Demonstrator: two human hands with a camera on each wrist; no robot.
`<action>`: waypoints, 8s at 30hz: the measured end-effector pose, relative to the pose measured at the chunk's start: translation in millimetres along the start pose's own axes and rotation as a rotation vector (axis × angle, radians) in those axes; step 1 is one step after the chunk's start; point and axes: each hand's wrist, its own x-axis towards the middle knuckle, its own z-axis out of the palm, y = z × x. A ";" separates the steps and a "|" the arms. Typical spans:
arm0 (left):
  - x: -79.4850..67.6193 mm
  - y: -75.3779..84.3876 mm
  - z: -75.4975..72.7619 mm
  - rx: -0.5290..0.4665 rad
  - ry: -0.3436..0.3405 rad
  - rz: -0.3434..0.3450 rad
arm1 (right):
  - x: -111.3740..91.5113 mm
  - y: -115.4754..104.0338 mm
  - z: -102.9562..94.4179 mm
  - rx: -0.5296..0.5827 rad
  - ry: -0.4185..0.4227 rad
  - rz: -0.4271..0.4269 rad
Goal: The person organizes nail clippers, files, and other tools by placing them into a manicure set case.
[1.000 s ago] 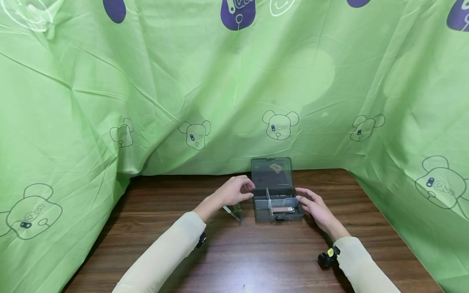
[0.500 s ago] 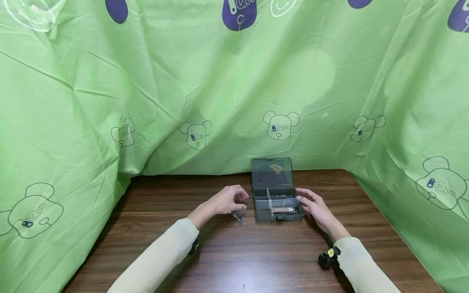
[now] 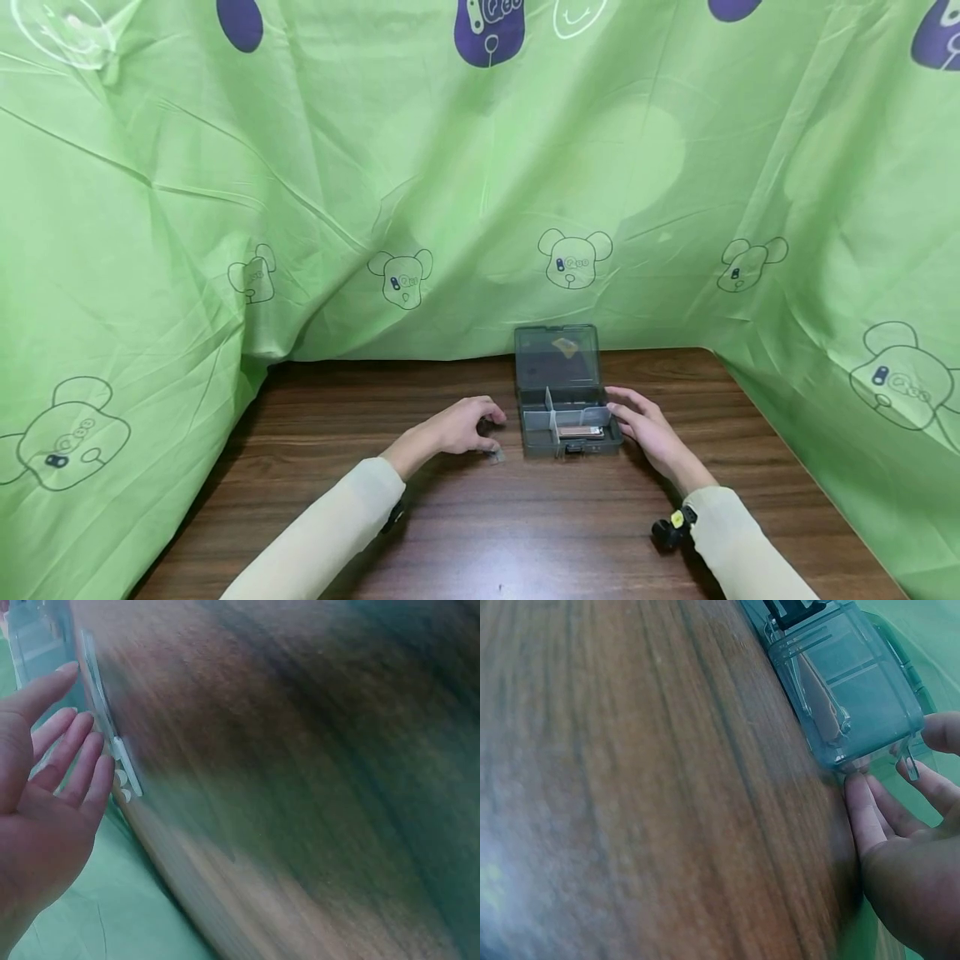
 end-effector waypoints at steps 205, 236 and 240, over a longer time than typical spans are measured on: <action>-26.1 -18.1 -22.3 -0.139 0.139 0.000 | -1.9 -0.5 -0.4 -0.021 0.024 0.031; -58.8 -27.4 -5.3 -0.132 0.042 -0.067 | 0.1 0.7 -0.1 -0.007 0.014 0.035; -58.5 -27.9 -5.0 -0.124 0.040 -0.066 | 0.9 1.5 0.3 -0.004 0.007 0.032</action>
